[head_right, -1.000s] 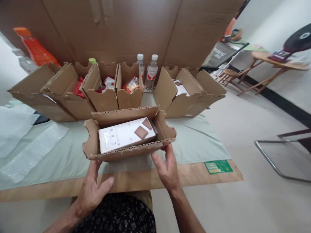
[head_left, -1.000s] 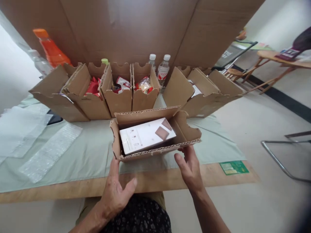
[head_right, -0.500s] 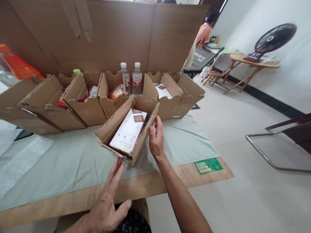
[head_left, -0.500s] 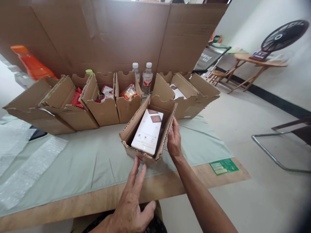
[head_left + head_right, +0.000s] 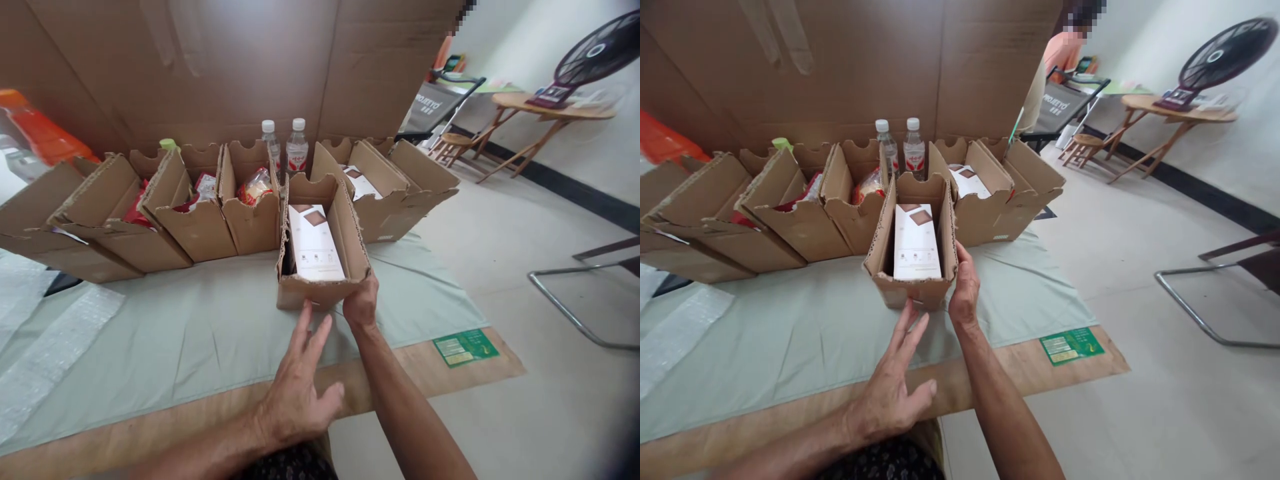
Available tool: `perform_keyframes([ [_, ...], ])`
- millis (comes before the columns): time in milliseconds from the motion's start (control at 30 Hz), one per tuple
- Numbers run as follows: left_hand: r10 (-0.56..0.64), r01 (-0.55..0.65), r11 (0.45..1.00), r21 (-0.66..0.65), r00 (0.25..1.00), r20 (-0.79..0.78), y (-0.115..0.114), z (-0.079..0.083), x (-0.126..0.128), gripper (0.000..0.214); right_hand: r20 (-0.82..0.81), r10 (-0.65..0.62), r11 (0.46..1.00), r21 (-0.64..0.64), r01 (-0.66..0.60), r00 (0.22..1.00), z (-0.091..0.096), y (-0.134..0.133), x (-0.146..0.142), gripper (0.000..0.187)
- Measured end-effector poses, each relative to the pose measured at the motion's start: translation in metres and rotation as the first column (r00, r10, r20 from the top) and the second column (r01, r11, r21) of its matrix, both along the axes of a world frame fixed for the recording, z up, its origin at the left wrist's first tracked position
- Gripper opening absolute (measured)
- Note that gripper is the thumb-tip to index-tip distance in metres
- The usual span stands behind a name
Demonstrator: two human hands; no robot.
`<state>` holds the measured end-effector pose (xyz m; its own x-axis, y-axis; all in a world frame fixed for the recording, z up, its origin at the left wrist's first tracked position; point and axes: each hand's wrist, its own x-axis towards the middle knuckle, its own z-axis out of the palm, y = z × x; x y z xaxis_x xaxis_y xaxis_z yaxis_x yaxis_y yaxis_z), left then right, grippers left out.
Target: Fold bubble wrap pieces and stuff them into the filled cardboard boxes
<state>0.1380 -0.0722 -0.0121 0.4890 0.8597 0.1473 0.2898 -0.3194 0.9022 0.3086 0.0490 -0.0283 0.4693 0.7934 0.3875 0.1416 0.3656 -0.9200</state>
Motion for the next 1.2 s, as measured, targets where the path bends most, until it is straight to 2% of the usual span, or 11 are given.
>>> perform_keyframes([
  [100,-0.001,0.001,1.0,-0.027,1.0,0.01,0.025,0.001,0.013,0.099,-0.091,-0.043,0.999,0.019,0.045,0.995,-0.001,-0.002,0.0,0.058],
  [300,0.038,-0.038,0.999,-0.011,0.999,0.017,0.075,0.001,0.032,0.093,-0.053,-0.098,0.995,0.021,0.099,0.994,0.006,-0.009,0.0,0.051],
  [500,0.039,-0.038,0.999,0.016,0.999,-0.02,0.121,0.005,0.046,0.093,0.064,-0.102,0.994,0.037,0.1,0.993,0.01,-0.012,-0.001,0.049],
  [600,0.05,-0.05,0.999,0.0,0.998,-0.039,0.126,0.011,0.04,0.09,0.152,-0.074,0.997,0.03,0.071,0.986,0.009,-0.013,-0.001,0.043],
  [667,0.062,-0.062,0.998,0.003,0.997,-0.055,0.115,0.012,0.023,0.085,0.234,-0.069,0.998,0.017,0.067,0.97,0.011,-0.016,-0.002,0.038],
  [733,0.086,-0.085,0.996,0.018,0.993,-0.086,0.092,0.009,-0.004,0.076,0.304,-0.04,0.999,0.009,0.039,0.952,0.019,-0.02,-0.006,0.033],
  [833,0.187,-0.174,0.98,0.102,0.973,-0.134,0.045,-0.004,-0.059,0.056,0.393,0.113,0.993,-0.01,-0.119,0.912,0.047,-0.021,-0.022,0.027],
  [933,0.402,-0.345,0.897,0.278,0.896,-0.188,0.001,-0.023,-0.111,0.047,0.5,0.303,0.949,-0.082,-0.304,0.811,0.087,-0.004,-0.049,0.039],
  [1000,0.501,-0.397,0.836,0.379,0.834,-0.23,-0.019,-0.034,-0.137,0.046,0.575,0.379,0.922,-0.166,-0.35,0.725,0.11,0.019,-0.071,0.055],
  [1100,0.566,-0.4,0.774,0.49,0.784,-0.256,-0.032,-0.045,-0.156,0.046,0.696,0.424,0.906,-0.318,-0.281,0.579,0.13,0.063,-0.103,0.071],
  [1200,0.573,-0.388,0.76,0.521,0.778,-0.257,-0.033,-0.047,-0.159,0.046,0.775,0.4,0.912,-0.391,-0.127,0.49,0.132,0.095,-0.125,0.048],
])
